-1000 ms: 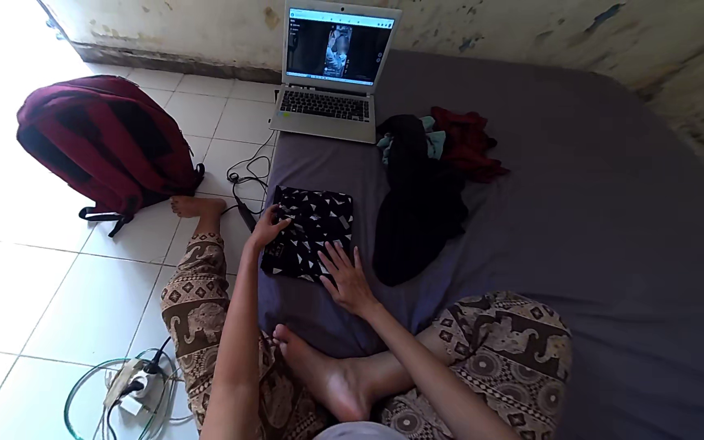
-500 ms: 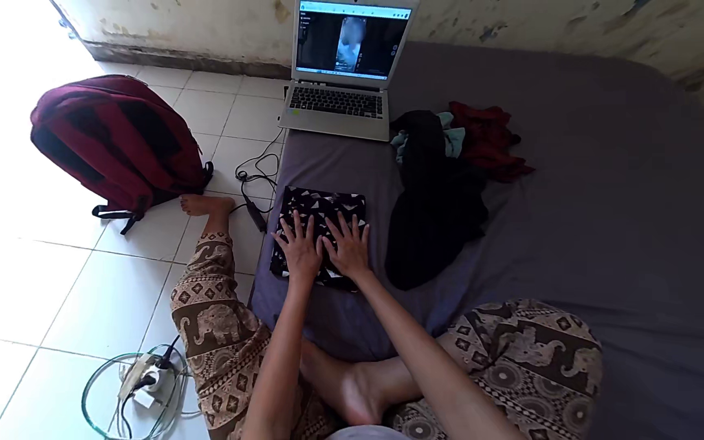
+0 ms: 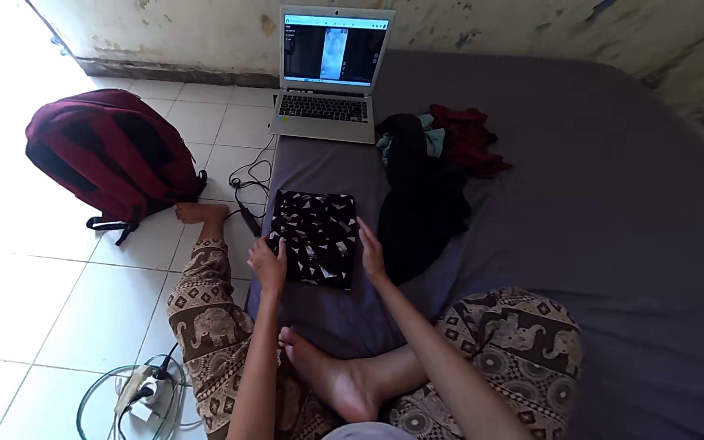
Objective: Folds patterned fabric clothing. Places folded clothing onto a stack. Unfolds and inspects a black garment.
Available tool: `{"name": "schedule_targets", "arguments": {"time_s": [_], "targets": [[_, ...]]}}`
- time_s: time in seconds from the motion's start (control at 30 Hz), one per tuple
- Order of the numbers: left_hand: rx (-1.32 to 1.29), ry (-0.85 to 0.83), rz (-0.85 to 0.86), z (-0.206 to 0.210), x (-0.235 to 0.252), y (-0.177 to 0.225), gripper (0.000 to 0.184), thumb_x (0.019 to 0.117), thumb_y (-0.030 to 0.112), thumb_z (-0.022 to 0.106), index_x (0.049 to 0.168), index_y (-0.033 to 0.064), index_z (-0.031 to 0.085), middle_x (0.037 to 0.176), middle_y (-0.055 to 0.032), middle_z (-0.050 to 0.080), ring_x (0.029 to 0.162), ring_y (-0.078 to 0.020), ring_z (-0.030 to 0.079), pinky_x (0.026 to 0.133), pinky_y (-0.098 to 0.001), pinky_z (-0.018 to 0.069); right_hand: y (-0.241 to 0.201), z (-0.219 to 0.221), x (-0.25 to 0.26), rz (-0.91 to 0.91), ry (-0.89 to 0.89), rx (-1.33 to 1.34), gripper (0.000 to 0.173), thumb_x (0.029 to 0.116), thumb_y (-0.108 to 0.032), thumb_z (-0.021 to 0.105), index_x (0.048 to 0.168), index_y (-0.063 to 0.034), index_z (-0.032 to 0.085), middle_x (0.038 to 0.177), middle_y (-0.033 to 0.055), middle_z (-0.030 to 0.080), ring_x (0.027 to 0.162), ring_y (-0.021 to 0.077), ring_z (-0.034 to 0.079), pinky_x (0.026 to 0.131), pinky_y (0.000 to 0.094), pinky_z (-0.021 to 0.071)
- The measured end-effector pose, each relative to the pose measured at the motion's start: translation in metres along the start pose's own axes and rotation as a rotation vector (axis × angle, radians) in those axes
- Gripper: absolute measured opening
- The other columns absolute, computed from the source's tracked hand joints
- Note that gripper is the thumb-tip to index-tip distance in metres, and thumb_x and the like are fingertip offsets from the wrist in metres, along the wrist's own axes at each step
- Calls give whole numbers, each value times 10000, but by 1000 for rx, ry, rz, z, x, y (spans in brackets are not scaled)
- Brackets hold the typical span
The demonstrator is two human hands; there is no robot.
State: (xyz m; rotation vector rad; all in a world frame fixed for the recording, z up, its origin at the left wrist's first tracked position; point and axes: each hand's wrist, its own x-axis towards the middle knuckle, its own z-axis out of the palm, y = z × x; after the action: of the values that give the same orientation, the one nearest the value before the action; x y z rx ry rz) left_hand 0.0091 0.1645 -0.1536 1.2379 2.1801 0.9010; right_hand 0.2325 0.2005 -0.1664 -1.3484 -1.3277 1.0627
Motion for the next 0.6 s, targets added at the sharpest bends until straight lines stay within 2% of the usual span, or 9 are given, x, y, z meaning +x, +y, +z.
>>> {"name": "schedule_targets", "arguments": {"time_s": [0.07,0.13,0.23,0.3,0.4,0.6], "targets": [[61,-61,-37,-1,10,12,526,1038,378,566,1335,-55,606,1359,-296,589,1306,-478,513,1056,-635,367,5,-5,-19,42,24,25,469,1090,-99,304,1478,138,420,1578,288,391,1503,320,360,1240,391,258],[129,-88,-60,5,21,26,573,1026,444,570,1325,-43,621,1387,-302,565,1335,-486,485,1070,-649,345,13,-9,-37,35,63,17,439,1083,-73,341,1437,157,463,1527,306,453,1461,339,427,1216,391,311],[213,-111,-87,14,35,47,706,1003,509,583,1385,-84,549,1445,-340,493,1380,-500,436,1099,-648,325,20,-11,-56,-5,85,1,397,1057,-28,403,1381,171,519,1459,320,520,1407,351,495,1178,382,370],[276,-123,-93,19,41,54,743,1014,498,575,1408,-128,496,1459,-366,459,1393,-506,419,1097,-632,342,22,-12,-62,-9,85,13,388,1043,-4,413,1367,173,532,1448,318,532,1390,350,512,1166,372,383],[338,-143,-102,22,45,56,692,1066,450,493,1396,-158,482,1480,-371,428,1410,-492,404,1099,-598,359,24,-11,-63,-24,86,33,381,1026,25,423,1353,181,541,1436,328,536,1377,358,520,1159,363,387],[270,-133,-147,23,41,51,626,1110,365,411,1410,-184,436,1471,-390,419,1414,-502,395,1108,-594,361,20,-11,-65,-23,77,8,372,1022,26,437,1345,159,566,1427,312,555,1377,345,527,1163,367,388]]}}
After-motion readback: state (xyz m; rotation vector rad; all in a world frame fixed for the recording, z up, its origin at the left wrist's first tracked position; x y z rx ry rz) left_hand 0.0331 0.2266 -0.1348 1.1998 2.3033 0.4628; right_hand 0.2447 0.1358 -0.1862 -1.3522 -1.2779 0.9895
